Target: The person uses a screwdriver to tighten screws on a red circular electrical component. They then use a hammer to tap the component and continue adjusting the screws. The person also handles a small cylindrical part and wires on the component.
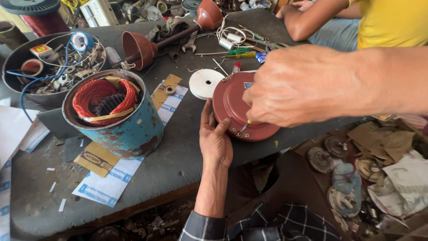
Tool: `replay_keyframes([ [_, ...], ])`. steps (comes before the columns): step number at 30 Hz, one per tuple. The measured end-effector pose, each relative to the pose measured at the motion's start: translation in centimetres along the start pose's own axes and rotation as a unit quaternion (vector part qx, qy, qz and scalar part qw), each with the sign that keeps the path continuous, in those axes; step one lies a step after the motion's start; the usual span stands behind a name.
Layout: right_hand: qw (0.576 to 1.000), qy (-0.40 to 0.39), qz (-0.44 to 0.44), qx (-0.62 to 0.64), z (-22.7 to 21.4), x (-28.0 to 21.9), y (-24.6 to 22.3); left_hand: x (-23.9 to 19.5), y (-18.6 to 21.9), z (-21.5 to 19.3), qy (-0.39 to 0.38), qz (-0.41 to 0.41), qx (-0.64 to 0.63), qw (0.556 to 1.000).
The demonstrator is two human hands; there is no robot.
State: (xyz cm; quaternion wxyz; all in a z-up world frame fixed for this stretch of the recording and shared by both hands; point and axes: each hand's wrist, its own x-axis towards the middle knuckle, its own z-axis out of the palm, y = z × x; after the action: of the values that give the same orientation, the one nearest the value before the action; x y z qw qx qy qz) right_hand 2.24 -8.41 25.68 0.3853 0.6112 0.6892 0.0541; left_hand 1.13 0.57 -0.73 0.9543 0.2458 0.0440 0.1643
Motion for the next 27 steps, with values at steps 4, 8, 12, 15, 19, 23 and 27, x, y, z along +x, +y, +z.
replay_keyframes([
  [4, 1.0, -0.018, -0.002, -0.02, 0.2, 0.2, 0.1, 0.2, 0.4, 0.2, 0.008, -0.011, -0.013, 1.0],
  [8, 0.999, -0.034, -0.002, -0.027, 0.6, 0.0, -0.9, 0.2, 0.1, 0.2, 0.015, -0.01, -0.011, 1.0],
  [12, 0.999, -0.036, 0.002, -0.041, 0.3, -0.1, -1.7, -0.1, -0.1, 0.1, 0.016, -0.004, -0.014, 1.0],
  [15, 0.998, -0.032, 0.01, -0.059, -0.2, -0.1, -1.4, 0.2, -0.3, 0.1, 0.02, 0.006, -0.018, 1.0],
  [19, 0.998, 0.025, 0.028, -0.044, -0.3, -0.2, -1.2, 0.3, -1.1, -0.6, 0.02, 0.02, -0.021, 0.999],
  [23, 0.998, 0.034, 0.058, 0.016, -0.2, -0.9, -0.8, 1.0, -1.0, -0.3, 0.02, 0.032, -0.003, 0.999],
  [27, 0.993, 0.093, 0.059, -0.028, 1.2, -1.9, -2.0, 0.7, -1.3, -0.5, 0.023, 0.029, 0.013, 0.999],
])
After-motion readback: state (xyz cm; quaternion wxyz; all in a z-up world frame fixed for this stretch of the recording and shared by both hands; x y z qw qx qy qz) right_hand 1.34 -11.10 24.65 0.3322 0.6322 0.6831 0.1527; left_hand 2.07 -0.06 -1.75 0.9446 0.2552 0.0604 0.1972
